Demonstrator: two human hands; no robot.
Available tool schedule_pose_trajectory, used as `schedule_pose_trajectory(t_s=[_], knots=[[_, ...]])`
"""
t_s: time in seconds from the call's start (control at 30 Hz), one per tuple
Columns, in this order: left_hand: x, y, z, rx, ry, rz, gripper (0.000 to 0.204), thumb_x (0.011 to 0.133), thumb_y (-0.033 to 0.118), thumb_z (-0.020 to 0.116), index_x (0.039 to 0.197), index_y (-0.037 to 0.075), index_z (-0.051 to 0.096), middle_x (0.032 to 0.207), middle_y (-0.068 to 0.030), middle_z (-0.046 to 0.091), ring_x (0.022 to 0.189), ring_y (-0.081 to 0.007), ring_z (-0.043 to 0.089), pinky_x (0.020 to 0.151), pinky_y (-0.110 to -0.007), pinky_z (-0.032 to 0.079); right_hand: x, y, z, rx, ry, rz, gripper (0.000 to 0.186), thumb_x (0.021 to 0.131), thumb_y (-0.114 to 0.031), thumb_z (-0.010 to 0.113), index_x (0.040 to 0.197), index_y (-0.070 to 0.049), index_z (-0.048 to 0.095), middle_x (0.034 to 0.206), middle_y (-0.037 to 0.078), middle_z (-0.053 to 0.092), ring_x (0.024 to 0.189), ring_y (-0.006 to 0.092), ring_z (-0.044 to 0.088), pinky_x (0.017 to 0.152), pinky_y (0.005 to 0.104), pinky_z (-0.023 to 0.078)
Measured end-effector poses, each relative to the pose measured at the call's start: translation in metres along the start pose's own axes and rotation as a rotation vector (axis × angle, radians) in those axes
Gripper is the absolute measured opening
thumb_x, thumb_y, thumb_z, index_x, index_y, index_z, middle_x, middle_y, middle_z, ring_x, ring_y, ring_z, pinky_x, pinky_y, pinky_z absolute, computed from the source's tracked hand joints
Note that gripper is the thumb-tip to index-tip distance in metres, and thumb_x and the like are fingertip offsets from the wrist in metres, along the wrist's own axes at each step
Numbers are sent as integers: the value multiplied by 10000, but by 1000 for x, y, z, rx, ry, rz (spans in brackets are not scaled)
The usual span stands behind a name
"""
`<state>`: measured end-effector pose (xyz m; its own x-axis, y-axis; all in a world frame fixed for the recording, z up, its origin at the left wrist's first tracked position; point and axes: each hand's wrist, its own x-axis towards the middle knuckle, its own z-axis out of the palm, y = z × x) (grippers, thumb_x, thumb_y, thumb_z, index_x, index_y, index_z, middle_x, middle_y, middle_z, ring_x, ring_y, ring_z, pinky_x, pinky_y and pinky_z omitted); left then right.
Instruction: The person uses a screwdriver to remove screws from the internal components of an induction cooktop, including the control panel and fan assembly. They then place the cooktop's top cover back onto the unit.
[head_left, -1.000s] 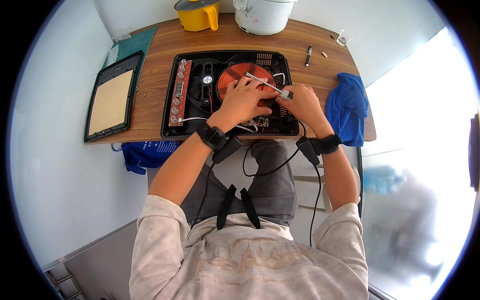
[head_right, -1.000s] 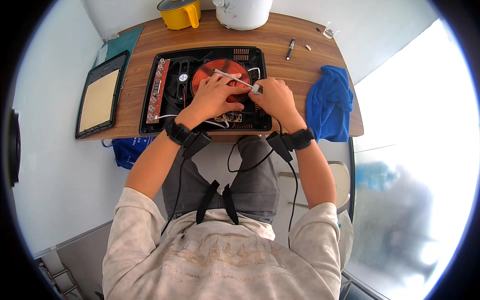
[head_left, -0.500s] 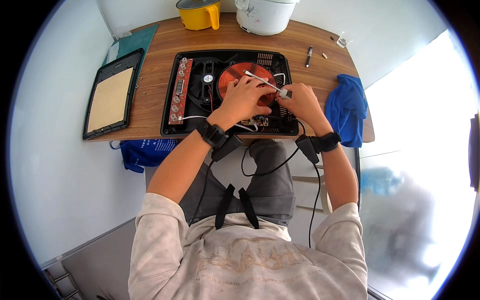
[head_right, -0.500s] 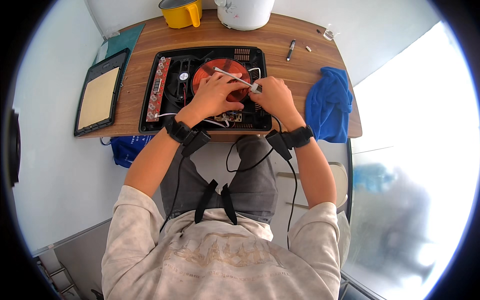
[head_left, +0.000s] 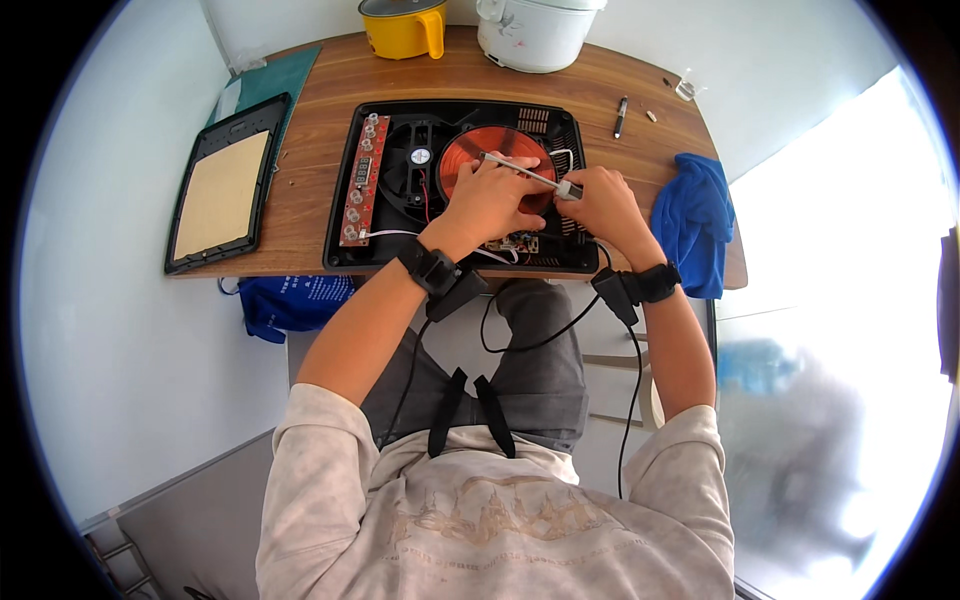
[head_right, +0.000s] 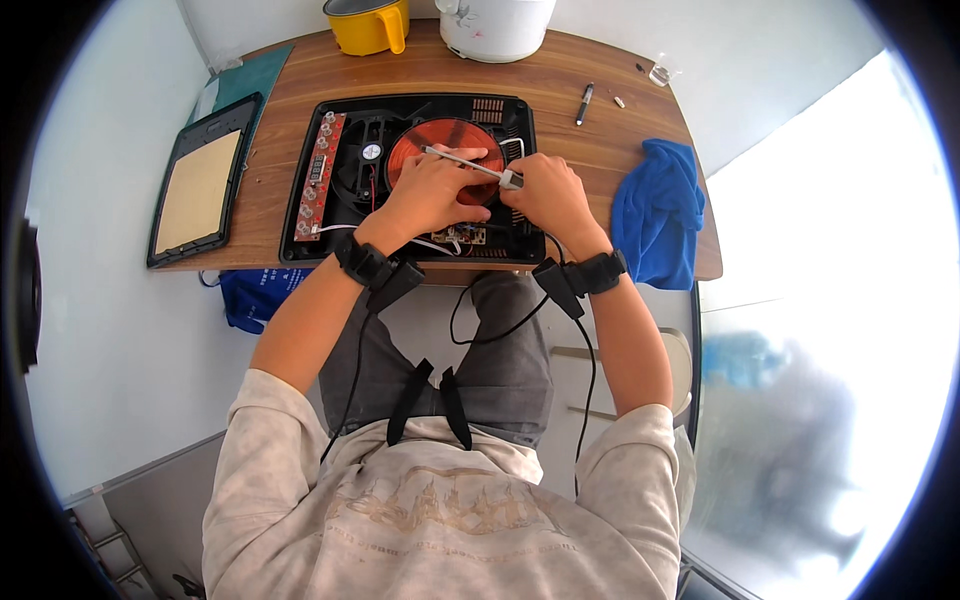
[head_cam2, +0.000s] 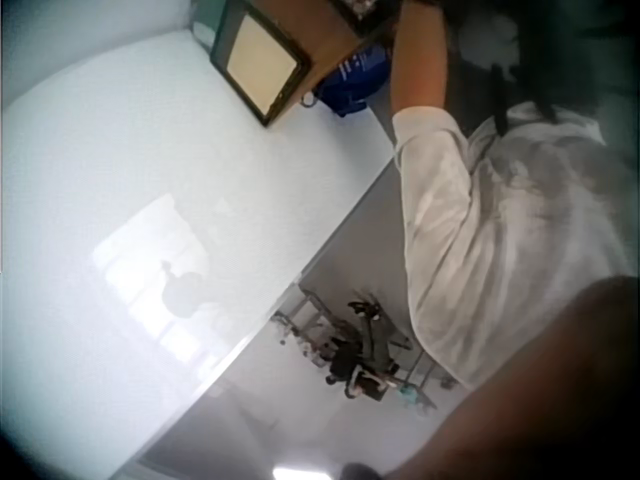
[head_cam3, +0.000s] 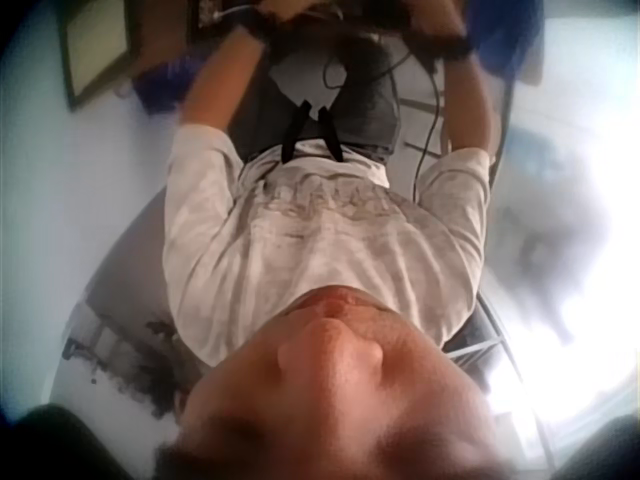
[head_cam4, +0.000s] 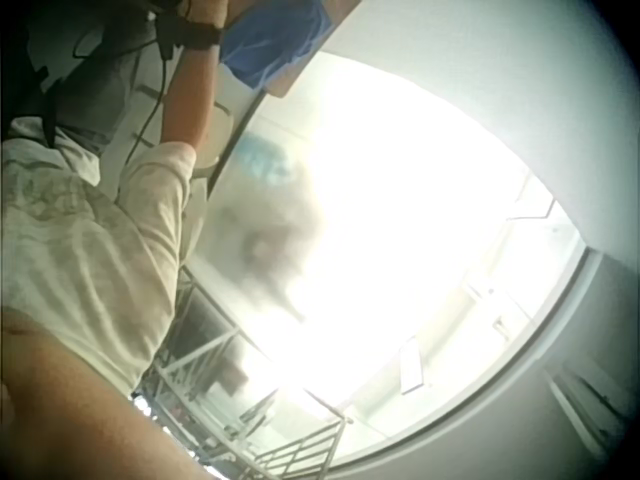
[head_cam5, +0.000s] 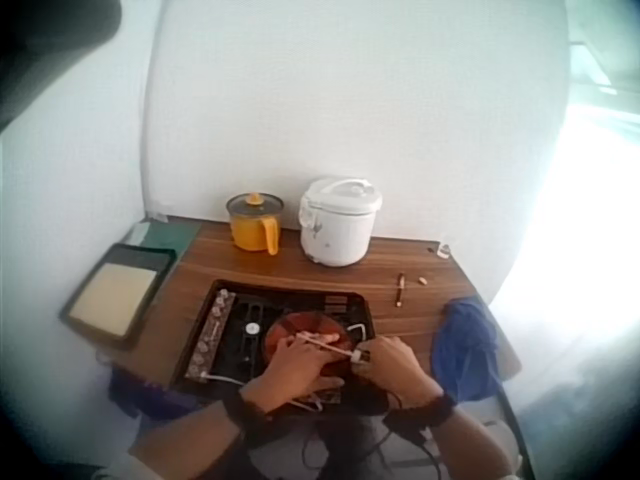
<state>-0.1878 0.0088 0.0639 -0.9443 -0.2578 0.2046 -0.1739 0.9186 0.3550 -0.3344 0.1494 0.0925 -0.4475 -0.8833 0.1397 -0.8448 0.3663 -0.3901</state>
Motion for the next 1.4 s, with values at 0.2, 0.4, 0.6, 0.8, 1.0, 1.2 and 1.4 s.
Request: schedule_pose_trajectory(t_s=[0.2, 0.4, 0.6, 0.8, 1.0, 1.2, 1.4], knots=[[0, 1, 1, 17, 12, 9, 516, 760, 423, 799, 1251, 316, 685, 1478, -6, 512, 1350, -325, 458, 1032, -566, 368, 2, 2, 1, 1, -22, 10, 238, 719, -212, 757, 927, -99, 755, 845, 186, 708, 857, 405, 667, 778, 473, 535], [-1, -1, 3, 14, 22, 10, 512, 759, 420, 800, 1247, 314, 688, 1480, -6, 509, 1339, -326, 468, 1028, -563, 370, 1, 3, 6, -25, 20, -2, 255, 723, -236, 756, 932, -89, 742, 846, 188, 704, 866, 416, 661, 787, 482, 532], [-1, 0, 3, 25, 13, 13, 506, 765, 434, 792, 1247, 320, 689, 1487, 6, 500, 1322, -305, 477, 1030, -544, 365, 1, 12, 4, 127, -25, -63, 229, 745, -221, 721, 939, -99, 736, 868, 189, 702, 899, 410, 654, 789, 482, 529], [-2, -5, 5, 51, 31, 27, 511, 770, 450, 783, 1255, 326, 685, 1475, 16, 496, 1328, -273, 450, 1021, -529, 367, 3, 8, 5, 100, -56, 0, 234, 743, -218, 715, 941, -95, 737, 881, 192, 704, 891, 413, 654, 794, 479, 528], [-1, 0, 3, 51, -2, 19, 516, 773, 455, 780, 1260, 312, 686, 1476, 13, 491, 1351, -264, 422, 1022, -530, 363, 4, 11, 9, 115, -9, 1, 250, 736, -225, 723, 948, -96, 744, 894, 196, 708, 907, 422, 657, 804, 489, 527], [-1, -2, 4, 45, 9, 23, 508, 778, 456, 778, 1255, 305, 690, 1476, 12, 491, 1349, -261, 422, 1027, -527, 358, 6, 8, 11, 55, -8, 22, 269, 738, -238, 729, 951, -74, 747, 894, 218, 704, 912, 431, 655, 816, 496, 527], [-2, -3, 5, 35, 17, 27, 505, 776, 455, 781, 1251, 309, 691, 1485, 15, 485, 1348, -264, 423, 1031, -516, 349, 6, 12, 14, 32, 37, -19, 273, 740, -241, 729, 949, -67, 749, 876, 221, 702, 898, 432, 654, 824, 495, 526]])
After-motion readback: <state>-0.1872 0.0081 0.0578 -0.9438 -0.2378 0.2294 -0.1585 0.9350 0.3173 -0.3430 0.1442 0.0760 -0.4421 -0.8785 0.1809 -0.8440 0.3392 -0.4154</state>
